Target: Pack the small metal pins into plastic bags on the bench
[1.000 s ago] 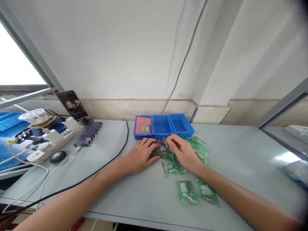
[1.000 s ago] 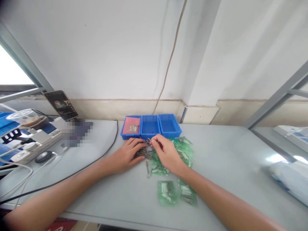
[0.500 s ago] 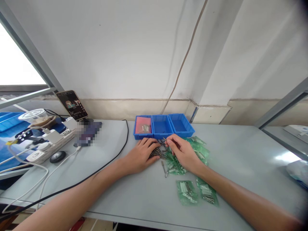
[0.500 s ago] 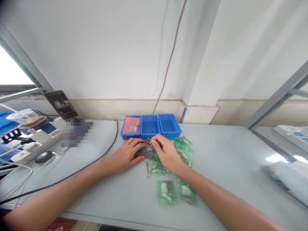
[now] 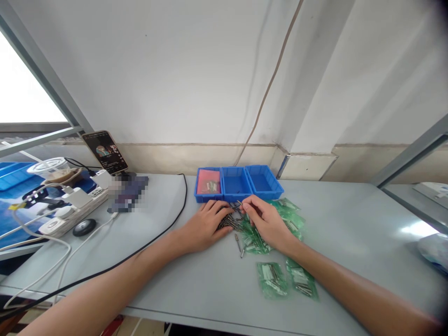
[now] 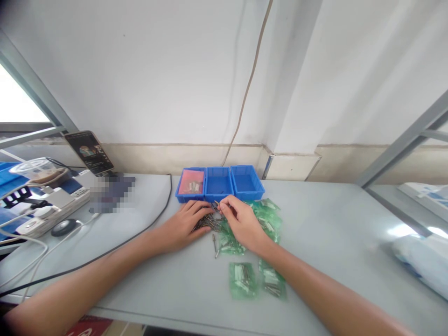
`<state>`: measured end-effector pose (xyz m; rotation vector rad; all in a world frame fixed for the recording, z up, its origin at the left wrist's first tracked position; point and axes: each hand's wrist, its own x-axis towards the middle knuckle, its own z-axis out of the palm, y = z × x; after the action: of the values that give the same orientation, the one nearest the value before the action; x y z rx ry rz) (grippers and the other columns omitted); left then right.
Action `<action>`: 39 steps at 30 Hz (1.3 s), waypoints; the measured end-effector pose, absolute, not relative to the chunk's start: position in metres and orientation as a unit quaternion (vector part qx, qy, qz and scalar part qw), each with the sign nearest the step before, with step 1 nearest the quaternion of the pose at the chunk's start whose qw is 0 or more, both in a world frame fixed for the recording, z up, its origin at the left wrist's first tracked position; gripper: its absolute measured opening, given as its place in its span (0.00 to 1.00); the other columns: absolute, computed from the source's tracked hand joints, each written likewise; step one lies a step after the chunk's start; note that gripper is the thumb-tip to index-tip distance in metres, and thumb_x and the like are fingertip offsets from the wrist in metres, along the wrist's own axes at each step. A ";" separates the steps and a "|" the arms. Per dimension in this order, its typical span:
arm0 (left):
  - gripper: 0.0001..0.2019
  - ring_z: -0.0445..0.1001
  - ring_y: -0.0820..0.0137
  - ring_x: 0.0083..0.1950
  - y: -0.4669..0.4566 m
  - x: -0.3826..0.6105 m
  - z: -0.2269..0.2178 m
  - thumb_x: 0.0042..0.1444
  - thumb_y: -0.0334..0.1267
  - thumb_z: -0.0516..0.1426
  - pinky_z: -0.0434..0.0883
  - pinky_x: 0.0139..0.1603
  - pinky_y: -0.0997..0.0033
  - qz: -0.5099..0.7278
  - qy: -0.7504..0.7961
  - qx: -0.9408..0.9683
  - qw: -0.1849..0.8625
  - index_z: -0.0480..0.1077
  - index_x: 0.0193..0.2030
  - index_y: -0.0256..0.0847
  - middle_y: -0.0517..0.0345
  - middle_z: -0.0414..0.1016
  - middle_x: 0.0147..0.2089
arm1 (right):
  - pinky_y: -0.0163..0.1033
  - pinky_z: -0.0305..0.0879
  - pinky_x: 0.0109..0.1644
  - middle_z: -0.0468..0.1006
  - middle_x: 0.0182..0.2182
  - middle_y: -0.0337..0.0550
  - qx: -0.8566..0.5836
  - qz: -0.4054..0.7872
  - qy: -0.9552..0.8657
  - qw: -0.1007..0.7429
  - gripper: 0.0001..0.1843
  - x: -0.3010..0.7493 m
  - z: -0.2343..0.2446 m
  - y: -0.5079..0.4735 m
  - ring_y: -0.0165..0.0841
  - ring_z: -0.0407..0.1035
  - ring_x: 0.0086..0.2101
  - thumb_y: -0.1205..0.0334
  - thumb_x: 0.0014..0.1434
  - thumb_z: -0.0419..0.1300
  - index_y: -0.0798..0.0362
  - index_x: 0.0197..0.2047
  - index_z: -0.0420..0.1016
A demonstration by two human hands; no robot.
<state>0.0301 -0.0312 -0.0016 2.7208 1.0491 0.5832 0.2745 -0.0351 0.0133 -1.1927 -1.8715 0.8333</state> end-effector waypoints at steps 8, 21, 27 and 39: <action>0.21 0.67 0.53 0.66 -0.031 0.031 0.000 0.74 0.48 0.56 0.69 0.68 0.45 0.198 0.351 0.911 0.086 0.65 0.69 0.45 0.46 0.69 0.68 | 0.38 0.61 0.35 0.74 0.31 0.36 -0.464 0.323 -0.739 0.368 0.17 0.273 0.014 -0.034 0.33 0.66 0.29 0.50 0.78 0.51 0.48 0.40 0.71; 0.21 0.67 0.53 0.66 -0.032 0.030 0.000 0.75 0.49 0.55 0.68 0.68 0.47 0.196 0.348 0.913 0.084 0.64 0.70 0.46 0.48 0.69 0.67 | 0.38 0.60 0.35 0.74 0.32 0.35 -0.461 0.331 -0.742 0.357 0.15 0.273 0.013 -0.033 0.32 0.65 0.29 0.51 0.77 0.53 0.48 0.41 0.72; 0.21 0.67 0.54 0.66 -0.032 0.030 0.000 0.75 0.49 0.55 0.68 0.68 0.46 0.201 0.349 0.911 0.089 0.65 0.69 0.47 0.47 0.69 0.67 | 0.39 0.61 0.36 0.77 0.34 0.37 -0.461 0.319 -0.740 0.370 0.12 0.274 0.013 -0.034 0.34 0.67 0.31 0.50 0.75 0.55 0.48 0.44 0.74; 0.21 0.68 0.54 0.65 -0.031 0.030 -0.001 0.75 0.50 0.54 0.69 0.67 0.46 0.207 0.349 0.910 0.090 0.66 0.69 0.47 0.46 0.69 0.67 | 0.39 0.62 0.37 0.75 0.35 0.37 -0.465 0.315 -0.734 0.382 0.07 0.273 0.012 -0.033 0.34 0.66 0.32 0.54 0.71 0.60 0.48 0.45 0.72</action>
<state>0.0303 -0.0312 -0.0006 2.7043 1.0370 0.6157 0.2733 -0.0329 0.0122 -1.1867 -1.8726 0.8024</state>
